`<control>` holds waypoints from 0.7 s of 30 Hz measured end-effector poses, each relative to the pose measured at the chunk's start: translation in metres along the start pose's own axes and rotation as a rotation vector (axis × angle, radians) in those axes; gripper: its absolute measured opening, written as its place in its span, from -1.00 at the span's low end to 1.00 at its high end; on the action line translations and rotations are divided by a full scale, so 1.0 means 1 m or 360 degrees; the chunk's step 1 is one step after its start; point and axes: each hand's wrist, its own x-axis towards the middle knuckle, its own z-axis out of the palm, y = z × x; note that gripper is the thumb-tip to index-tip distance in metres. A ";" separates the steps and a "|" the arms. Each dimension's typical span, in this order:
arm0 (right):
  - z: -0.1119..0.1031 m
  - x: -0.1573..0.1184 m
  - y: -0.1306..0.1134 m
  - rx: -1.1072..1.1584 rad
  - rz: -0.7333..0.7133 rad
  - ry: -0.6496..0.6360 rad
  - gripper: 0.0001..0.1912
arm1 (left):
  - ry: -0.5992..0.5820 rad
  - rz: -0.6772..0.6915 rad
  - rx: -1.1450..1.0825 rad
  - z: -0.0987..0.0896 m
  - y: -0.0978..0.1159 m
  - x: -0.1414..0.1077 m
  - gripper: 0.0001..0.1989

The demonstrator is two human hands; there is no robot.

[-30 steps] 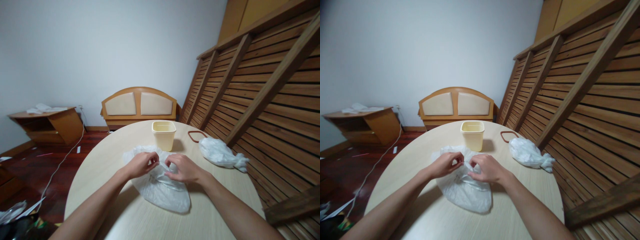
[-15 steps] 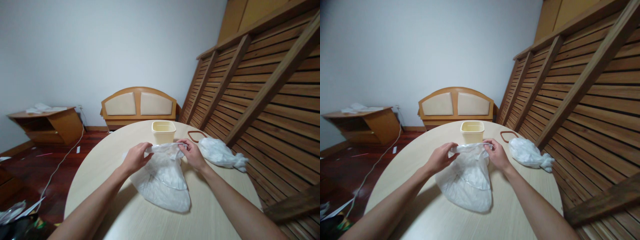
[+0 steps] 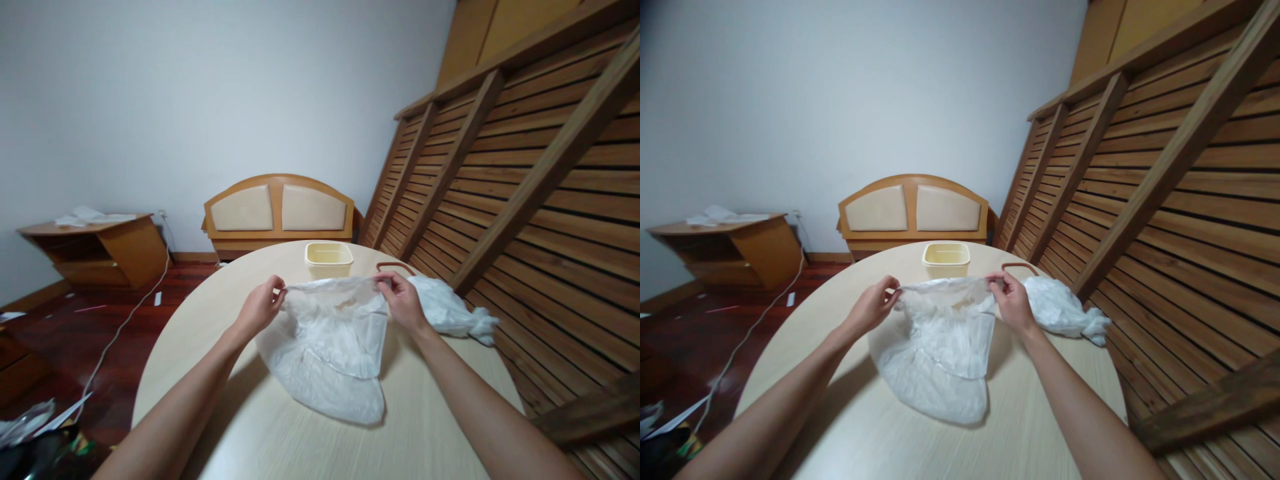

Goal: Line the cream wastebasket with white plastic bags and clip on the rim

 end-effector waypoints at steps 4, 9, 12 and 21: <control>-0.002 -0.006 -0.012 0.0041 -0.0191 -0.0310 -0.86 | 0.0101 -0.0165 -0.0105 -0.001 -0.006 0.002 -0.87; 0.004 -0.016 -0.028 -0.0056 -0.0353 -0.1035 -0.79 | 0.0218 -0.0278 -0.0557 0.000 -0.019 0.009 -0.84; 0.009 -0.022 -0.034 -0.0265 -0.0336 -0.1381 -0.70 | 0.0237 -0.0343 -0.0766 0.000 -0.021 0.014 -0.81; 0.014 -0.030 -0.036 -0.0832 0.0014 -0.1922 0.13 | 0.0251 -0.0197 -0.0921 -0.005 0.003 0.009 -0.66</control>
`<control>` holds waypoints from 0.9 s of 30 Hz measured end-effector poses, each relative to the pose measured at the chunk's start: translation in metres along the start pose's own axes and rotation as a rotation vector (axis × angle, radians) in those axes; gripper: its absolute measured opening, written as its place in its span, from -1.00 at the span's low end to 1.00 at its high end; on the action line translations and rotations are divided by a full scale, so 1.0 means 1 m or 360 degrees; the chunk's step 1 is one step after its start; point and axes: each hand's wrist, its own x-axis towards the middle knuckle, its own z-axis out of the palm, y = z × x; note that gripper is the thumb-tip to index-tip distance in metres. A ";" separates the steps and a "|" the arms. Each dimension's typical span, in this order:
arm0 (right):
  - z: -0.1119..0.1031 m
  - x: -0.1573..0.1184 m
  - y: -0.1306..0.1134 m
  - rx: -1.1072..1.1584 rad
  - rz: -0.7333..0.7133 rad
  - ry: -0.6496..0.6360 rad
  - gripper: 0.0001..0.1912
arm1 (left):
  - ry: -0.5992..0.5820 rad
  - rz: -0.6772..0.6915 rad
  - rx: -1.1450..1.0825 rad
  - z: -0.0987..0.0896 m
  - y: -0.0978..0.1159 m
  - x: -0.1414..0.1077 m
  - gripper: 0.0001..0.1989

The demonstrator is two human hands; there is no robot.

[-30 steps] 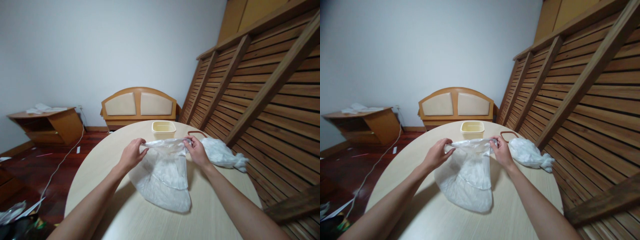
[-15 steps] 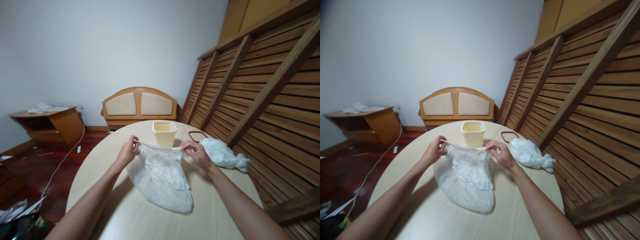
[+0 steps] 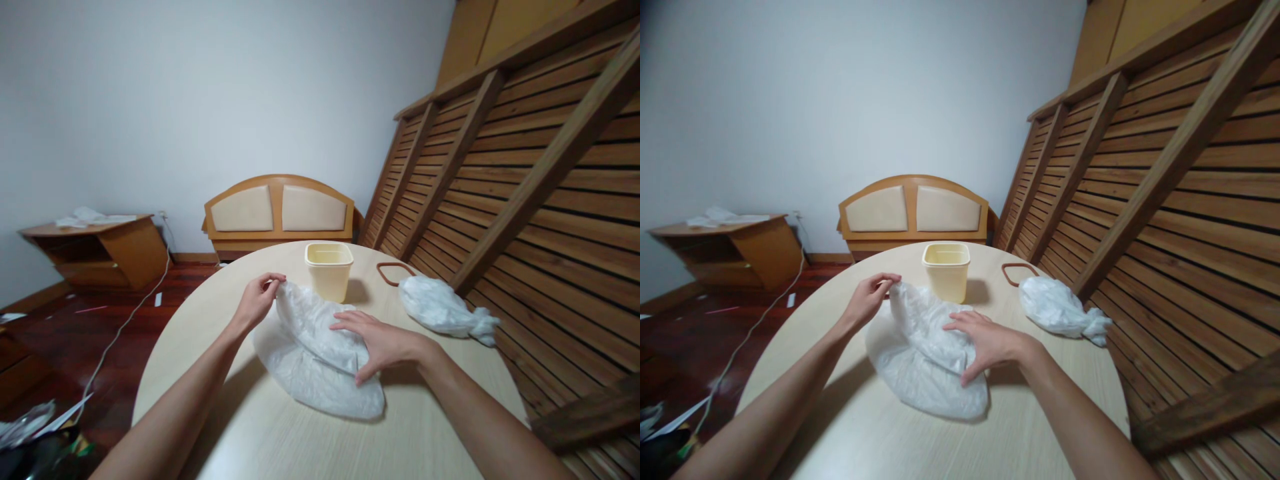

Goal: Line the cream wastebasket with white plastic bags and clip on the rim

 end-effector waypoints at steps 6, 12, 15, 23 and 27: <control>0.006 0.000 0.001 0.0001 -0.0096 0.0101 -0.23 | -0.0055 0.0201 -0.0067 0.007 0.001 -0.005 -0.66; 0.003 0.005 0.003 0.0147 -0.0214 0.0416 -0.91 | -0.0392 0.0367 -0.0326 0.015 0.007 -0.017 -0.55; -0.002 0.006 0.001 0.0296 -0.0194 0.0637 -0.90 | -0.0597 0.0497 -0.0212 0.019 0.017 -0.026 -0.53; 0.005 0.010 -0.010 0.0510 -0.0176 0.0976 -0.29 | -0.0979 0.0751 -0.0028 0.042 0.032 -0.053 -0.32; 0.008 0.012 -0.014 0.0466 -0.0290 0.0935 -0.63 | -0.0994 0.0841 -0.0020 0.050 0.032 -0.063 -0.13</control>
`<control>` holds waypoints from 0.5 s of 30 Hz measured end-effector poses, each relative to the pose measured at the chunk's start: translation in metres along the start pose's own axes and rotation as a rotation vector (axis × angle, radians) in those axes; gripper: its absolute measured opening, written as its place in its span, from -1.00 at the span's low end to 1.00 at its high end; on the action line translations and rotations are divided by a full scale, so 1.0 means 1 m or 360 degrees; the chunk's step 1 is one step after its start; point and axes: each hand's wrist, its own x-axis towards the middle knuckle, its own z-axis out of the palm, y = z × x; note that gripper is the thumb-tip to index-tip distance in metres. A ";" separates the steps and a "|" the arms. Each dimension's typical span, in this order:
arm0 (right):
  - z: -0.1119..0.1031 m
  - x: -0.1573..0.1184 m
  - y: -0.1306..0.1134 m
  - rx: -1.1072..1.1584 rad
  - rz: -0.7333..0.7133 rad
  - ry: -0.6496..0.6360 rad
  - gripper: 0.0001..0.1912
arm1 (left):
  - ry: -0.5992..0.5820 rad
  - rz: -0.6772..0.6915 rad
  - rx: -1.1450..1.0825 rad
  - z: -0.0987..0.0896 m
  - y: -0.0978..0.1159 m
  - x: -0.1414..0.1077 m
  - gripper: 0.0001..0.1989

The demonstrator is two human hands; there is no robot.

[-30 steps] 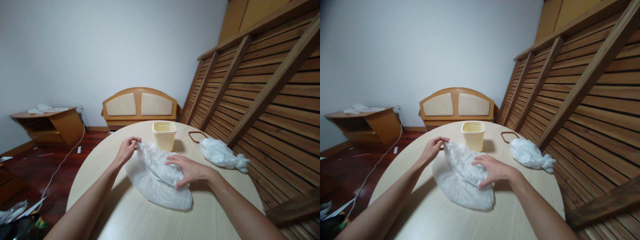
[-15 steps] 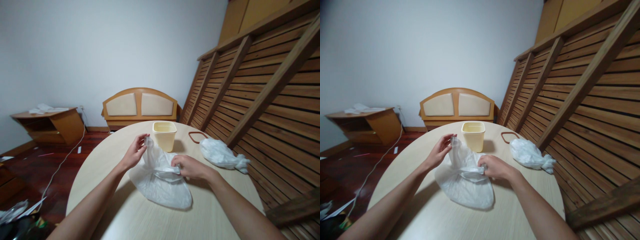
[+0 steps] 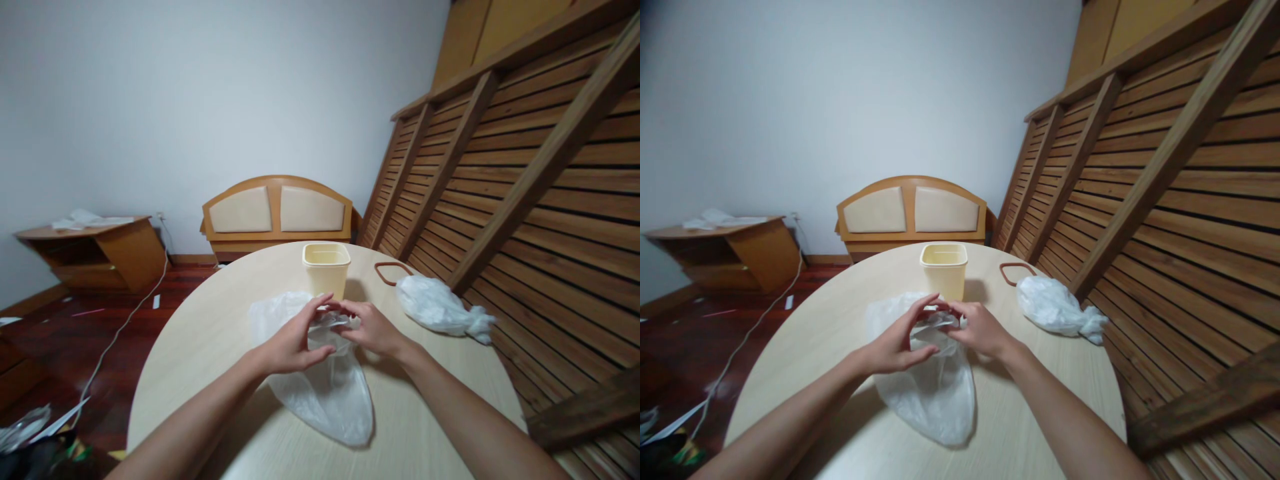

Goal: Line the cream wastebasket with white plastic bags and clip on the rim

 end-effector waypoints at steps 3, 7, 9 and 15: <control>-0.002 0.000 -0.003 0.0039 0.0070 0.0113 -0.84 | 0.0042 0.0046 0.0129 0.001 0.003 0.000 -0.06; -0.008 0.003 0.001 0.0171 0.0193 0.0408 -0.84 | 0.0192 0.0009 0.0333 -0.005 -0.003 0.001 -0.02; -0.012 0.005 0.007 0.0370 0.0223 0.0563 -0.78 | 0.0265 -0.0070 0.0393 -0.008 -0.010 0.001 0.01; -0.026 0.010 0.027 0.0686 0.0341 0.0948 -0.63 | 0.0074 -0.0470 0.0541 -0.009 -0.028 -0.005 0.24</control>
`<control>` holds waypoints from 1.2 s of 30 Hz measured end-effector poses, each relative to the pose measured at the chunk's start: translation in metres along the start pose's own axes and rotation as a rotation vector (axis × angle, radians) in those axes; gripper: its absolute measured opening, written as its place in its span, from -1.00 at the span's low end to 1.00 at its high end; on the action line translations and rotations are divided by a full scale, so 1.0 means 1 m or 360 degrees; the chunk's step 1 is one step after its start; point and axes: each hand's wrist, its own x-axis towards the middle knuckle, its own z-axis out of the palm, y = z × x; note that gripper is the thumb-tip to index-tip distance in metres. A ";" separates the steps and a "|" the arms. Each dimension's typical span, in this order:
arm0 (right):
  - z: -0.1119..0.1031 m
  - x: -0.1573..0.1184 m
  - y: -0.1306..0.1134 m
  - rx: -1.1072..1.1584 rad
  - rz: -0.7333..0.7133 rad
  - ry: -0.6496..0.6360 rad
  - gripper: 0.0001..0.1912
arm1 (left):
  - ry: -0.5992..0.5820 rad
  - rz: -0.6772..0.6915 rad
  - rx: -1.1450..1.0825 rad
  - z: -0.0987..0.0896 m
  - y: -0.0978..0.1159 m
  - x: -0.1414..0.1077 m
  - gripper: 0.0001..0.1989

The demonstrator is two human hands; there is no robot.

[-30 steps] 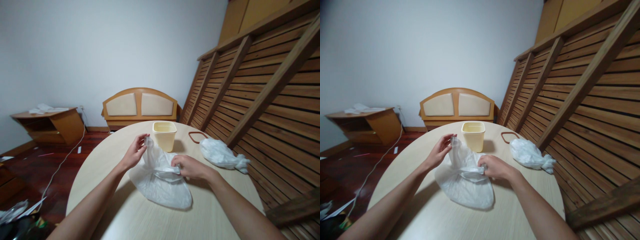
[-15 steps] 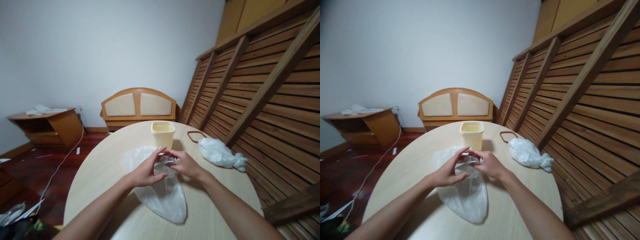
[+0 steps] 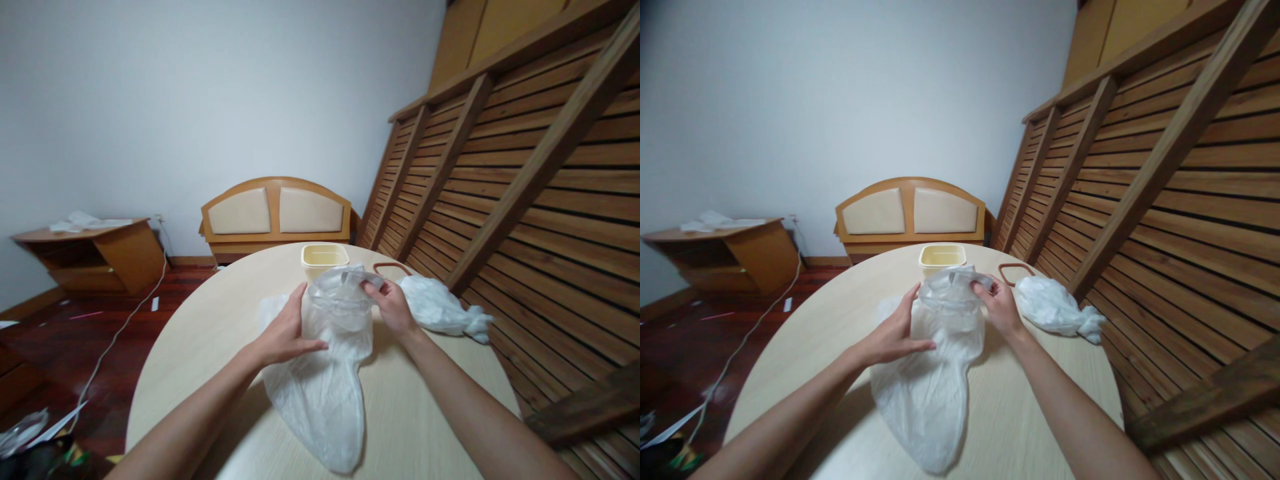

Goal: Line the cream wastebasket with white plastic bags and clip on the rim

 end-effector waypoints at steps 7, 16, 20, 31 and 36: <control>-0.017 0.011 0.003 0.0324 0.0171 0.0365 -0.63 | -0.0215 -0.0304 0.0266 0.010 -0.013 -0.008 0.29; -0.055 0.031 0.032 -0.0085 0.0163 0.0922 -0.64 | -0.0259 -0.0766 0.0364 0.001 -0.022 -0.007 0.29; -0.049 0.022 0.012 -0.0519 -0.0325 0.0979 -0.63 | -0.0085 -0.0833 0.0431 -0.006 -0.038 -0.001 0.12; -0.008 -0.013 -0.001 -0.1322 -0.0656 -0.0993 -0.59 | 0.0230 -0.0682 0.0220 -0.017 -0.070 0.003 -0.36; -0.021 -0.014 0.014 -0.1434 -0.0242 -0.1276 0.16 | 0.0365 -0.0398 0.0217 -0.028 -0.048 0.013 -0.77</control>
